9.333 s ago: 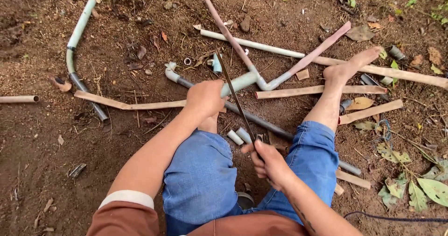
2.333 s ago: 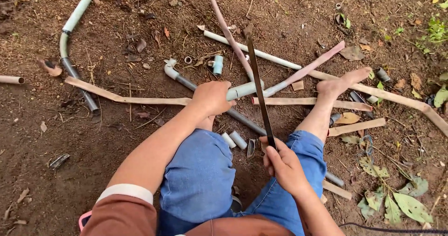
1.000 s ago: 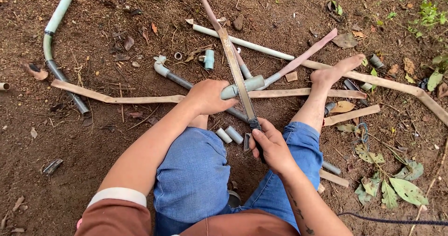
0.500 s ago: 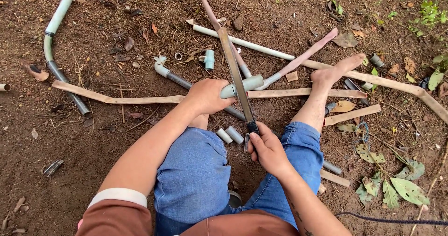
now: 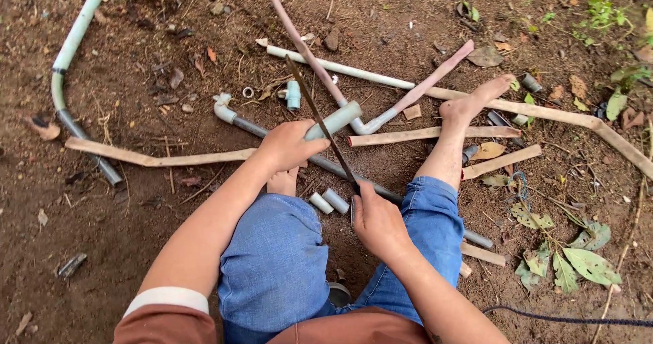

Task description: A person sitting on the ground uses a hacksaw blade to cut through a PVC pipe among a pile of scrap pipes.

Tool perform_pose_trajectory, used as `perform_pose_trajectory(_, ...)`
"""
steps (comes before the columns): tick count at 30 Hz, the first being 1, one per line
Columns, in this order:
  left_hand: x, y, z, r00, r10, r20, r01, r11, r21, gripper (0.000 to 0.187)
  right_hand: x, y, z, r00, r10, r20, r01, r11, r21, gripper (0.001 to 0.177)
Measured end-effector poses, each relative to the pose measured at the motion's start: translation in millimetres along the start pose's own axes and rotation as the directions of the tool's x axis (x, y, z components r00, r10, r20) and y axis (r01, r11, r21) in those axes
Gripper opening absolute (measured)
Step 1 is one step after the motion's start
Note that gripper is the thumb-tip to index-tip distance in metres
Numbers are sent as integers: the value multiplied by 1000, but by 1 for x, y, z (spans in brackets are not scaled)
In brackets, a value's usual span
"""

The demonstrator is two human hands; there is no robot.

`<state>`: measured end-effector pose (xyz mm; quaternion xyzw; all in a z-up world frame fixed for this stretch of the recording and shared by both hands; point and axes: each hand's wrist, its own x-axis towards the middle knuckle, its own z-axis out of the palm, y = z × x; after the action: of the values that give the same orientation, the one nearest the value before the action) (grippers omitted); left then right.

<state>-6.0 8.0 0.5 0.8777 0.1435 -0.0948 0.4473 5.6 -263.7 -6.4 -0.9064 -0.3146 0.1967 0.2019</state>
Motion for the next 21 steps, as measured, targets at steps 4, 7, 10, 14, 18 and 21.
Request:
perform_pose_trajectory(4, -14, 21, -10, 999, -28, 44, 32, 996, -81, 87, -3, -9, -11, 999, -36, 16, 37, 997, -75, 33)
perform_pose_trajectory(7, -5, 20, -3, 988, -126, 93, 128, 992, -12, 98, -25, -25, -32, 993, -91, 71, 102, 980, -172, 44)
perform_pose_trajectory(10, 21, 3, 10, 959, -231, 165, 200, 962, 184, 57, -25, 24, -52, 966, -257, -10, 257, 966, 11, 68)
perform_pose_trajectory(14, 18, 7, 12, 974, -209, 92, 190, 964, 188, 69, 179, 225, -84, 732, 306, -609, 382, 556, 738, 89)
perform_pose_trajectory(18, 17, 9, 11, 984, -156, 85, 139, 974, 181, 78, 270, 230, -83, 517, 618, -593, 524, 318, 790, 102)
perform_pose_trajectory(21, 24, 10, 13, 982, -123, 146, 101, 983, 155, 74, 278, 251, -72, 526, 604, -599, 494, 356, 793, 109)
